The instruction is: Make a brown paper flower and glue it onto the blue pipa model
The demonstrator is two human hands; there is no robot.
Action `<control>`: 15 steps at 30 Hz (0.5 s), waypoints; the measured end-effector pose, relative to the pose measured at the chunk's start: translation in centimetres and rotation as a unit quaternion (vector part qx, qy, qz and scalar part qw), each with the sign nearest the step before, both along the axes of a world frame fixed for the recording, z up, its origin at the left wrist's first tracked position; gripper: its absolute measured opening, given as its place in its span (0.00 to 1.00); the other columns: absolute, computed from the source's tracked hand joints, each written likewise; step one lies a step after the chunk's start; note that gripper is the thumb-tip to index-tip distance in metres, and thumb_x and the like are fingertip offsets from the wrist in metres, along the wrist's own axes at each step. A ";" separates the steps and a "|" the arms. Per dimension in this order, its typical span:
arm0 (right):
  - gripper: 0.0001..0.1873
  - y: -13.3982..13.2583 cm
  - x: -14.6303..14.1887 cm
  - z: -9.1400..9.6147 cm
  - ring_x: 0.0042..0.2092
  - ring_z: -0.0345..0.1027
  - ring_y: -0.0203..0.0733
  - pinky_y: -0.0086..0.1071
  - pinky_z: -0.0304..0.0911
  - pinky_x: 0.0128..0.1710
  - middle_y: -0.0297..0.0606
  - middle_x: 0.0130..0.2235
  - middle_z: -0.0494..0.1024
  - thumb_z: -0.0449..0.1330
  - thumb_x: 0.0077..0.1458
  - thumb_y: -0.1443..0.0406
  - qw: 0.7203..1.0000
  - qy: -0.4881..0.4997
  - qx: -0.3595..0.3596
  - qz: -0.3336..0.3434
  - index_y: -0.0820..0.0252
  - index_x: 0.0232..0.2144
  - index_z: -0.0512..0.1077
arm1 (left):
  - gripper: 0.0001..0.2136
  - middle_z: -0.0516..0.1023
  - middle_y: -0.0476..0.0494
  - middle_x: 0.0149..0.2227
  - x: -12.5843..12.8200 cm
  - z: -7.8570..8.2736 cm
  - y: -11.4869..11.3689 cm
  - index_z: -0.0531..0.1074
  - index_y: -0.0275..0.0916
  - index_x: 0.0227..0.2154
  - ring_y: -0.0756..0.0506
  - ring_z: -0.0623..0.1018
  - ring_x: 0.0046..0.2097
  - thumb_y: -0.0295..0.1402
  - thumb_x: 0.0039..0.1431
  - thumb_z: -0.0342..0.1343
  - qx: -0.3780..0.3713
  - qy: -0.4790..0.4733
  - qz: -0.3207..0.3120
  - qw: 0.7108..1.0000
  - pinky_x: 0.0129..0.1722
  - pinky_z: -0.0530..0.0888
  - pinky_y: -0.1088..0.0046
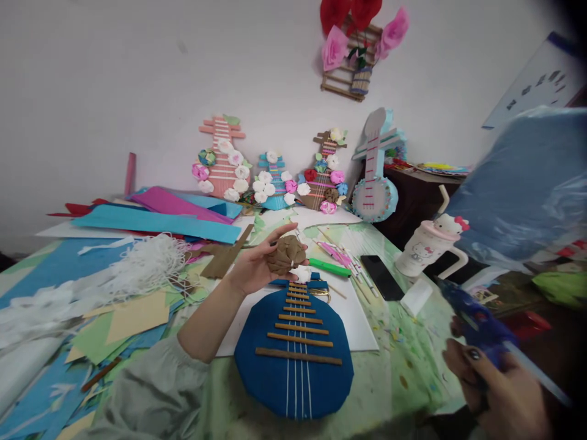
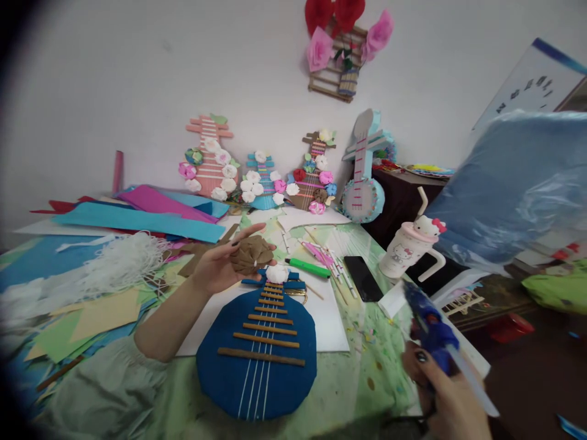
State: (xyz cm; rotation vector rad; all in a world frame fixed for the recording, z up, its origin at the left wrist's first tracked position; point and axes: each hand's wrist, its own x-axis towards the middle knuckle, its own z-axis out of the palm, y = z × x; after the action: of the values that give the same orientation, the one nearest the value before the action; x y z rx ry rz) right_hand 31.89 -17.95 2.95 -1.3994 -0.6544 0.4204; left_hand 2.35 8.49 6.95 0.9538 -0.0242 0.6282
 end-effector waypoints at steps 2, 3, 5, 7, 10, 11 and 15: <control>0.22 2.1 -3.0 1.5 0.18 0.52 0.31 0.27 0.48 0.16 0.30 0.20 0.65 0.71 0.35 0.57 0.998 0.032 0.016 0.054 0.56 0.34 0.72 | 0.23 0.73 0.34 0.50 0.1 0.0 -0.2 0.61 0.43 0.58 0.31 0.75 0.50 0.32 0.59 0.50 0.021 0.007 -0.003 1.000 0.35 0.76 0.60; 0.22 3.2 -4.4 2.0 0.18 0.52 0.31 0.28 0.47 0.16 0.31 0.21 0.67 0.70 0.36 0.55 0.995 0.028 0.031 0.091 0.57 0.34 0.72 | 0.21 0.73 0.33 0.50 0.2 0.0 -0.3 0.63 0.41 0.56 0.31 0.74 0.50 0.31 0.58 0.50 0.030 0.011 -0.005 0.999 0.35 0.76 0.61; 0.19 5.0 -6.8 2.7 0.17 0.52 0.30 0.29 0.48 0.16 0.36 0.24 0.71 0.66 0.43 0.53 0.982 0.013 0.048 0.183 0.59 0.33 0.72 | 0.19 0.74 0.32 0.49 0.2 -0.1 -0.3 0.66 0.38 0.53 0.31 0.75 0.50 0.31 0.58 0.51 0.043 0.015 -0.003 0.999 0.35 0.76 0.61; 0.15 6.4 -8.6 2.9 0.18 0.55 0.32 0.29 0.50 0.17 0.37 0.25 0.72 0.61 0.51 0.53 0.972 -0.010 0.042 0.230 0.60 0.32 0.72 | 0.18 0.74 0.31 0.48 0.3 -0.2 -0.2 0.67 0.37 0.51 0.32 0.75 0.49 0.31 0.57 0.52 0.051 0.017 0.000 0.999 0.35 0.76 0.61; 0.14 7.7 -10.5 3.2 0.18 0.57 0.33 0.29 0.53 0.18 0.32 0.19 0.68 0.57 0.56 0.55 0.958 -0.060 0.024 0.280 0.60 0.32 0.72 | 0.18 0.73 0.31 0.51 0.3 -0.3 -0.1 0.69 0.36 0.50 0.33 0.75 0.49 0.31 0.56 0.54 0.055 0.024 0.002 0.998 0.37 0.77 0.60; 0.14 8.0 -11.0 3.3 0.18 0.57 0.34 0.29 0.54 0.18 0.31 0.18 0.67 0.57 0.57 0.54 0.955 -0.074 0.021 0.287 0.60 0.32 0.72 | 0.17 0.73 0.31 0.51 0.3 -0.3 0.0 0.69 0.36 0.50 0.34 0.76 0.49 0.31 0.56 0.54 0.055 0.028 0.000 0.998 0.37 0.77 0.60; 0.18 8.8 -12.2 3.9 0.18 0.58 0.34 0.27 0.55 0.16 0.30 0.16 0.65 0.55 0.57 0.52 0.952 -0.133 0.007 0.276 0.59 0.27 0.70 | 0.17 0.72 0.32 0.51 0.3 -0.5 0.2 0.70 0.35 0.48 0.36 0.77 0.45 0.30 0.55 0.56 0.050 0.035 -0.009 0.998 0.39 0.78 0.59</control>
State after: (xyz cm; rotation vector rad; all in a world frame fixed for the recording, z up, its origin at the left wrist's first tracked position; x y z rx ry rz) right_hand 19.72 -9.16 6.82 -1.2552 -1.2783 0.6686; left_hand 2.67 8.64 6.44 1.0712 -0.0023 0.5816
